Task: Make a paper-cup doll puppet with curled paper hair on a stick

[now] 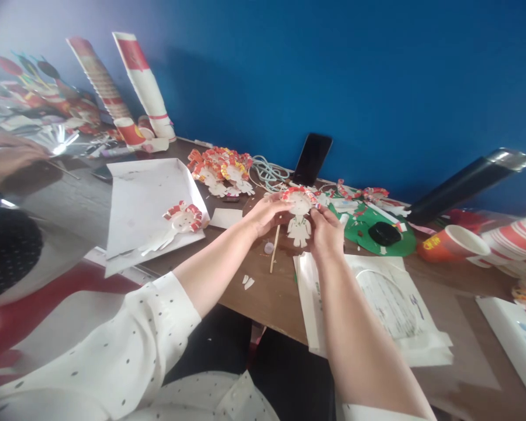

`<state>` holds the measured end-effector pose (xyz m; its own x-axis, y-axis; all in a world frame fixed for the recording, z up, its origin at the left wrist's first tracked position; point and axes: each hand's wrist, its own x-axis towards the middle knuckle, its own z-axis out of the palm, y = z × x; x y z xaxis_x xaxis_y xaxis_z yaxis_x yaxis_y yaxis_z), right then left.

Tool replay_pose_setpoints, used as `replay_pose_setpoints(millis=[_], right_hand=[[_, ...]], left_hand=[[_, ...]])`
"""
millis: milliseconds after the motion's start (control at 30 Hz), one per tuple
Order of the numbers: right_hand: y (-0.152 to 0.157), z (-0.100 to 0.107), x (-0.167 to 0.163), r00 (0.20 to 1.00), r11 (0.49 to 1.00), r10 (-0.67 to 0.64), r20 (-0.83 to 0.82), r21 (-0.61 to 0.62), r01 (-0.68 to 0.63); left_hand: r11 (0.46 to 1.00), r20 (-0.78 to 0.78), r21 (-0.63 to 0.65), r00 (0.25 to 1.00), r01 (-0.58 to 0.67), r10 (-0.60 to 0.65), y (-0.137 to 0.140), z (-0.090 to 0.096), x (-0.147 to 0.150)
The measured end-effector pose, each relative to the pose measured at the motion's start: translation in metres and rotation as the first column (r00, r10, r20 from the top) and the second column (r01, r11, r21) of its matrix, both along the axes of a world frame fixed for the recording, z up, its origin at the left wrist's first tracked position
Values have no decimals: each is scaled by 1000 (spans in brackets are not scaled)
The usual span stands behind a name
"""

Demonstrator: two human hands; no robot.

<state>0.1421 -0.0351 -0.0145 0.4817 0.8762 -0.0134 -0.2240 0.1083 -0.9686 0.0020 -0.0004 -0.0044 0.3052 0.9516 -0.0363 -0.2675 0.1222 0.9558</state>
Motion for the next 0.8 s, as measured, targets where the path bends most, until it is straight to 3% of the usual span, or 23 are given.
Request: replay_pose_setpoints(millis=[100, 167, 433, 800], right_hand=[[0, -3, -4, 999, 999, 0, 37, 53, -2], [0, -7, -4, 997, 997, -18, 72, 73, 13], [0, -15, 0, 941, 996, -21, 339, 85, -8], [1, -18, 5, 886, 995, -83, 456, 88, 48]], left_hand=[[980, 145, -196, 989, 36, -7, -2, 0, 4], [975, 195, -220, 981, 30, 14, -1, -4, 6], [983, 234, -174, 967, -59, 99, 7, -16, 13], [990, 9, -38, 991, -134, 135, 6, -17, 13]])
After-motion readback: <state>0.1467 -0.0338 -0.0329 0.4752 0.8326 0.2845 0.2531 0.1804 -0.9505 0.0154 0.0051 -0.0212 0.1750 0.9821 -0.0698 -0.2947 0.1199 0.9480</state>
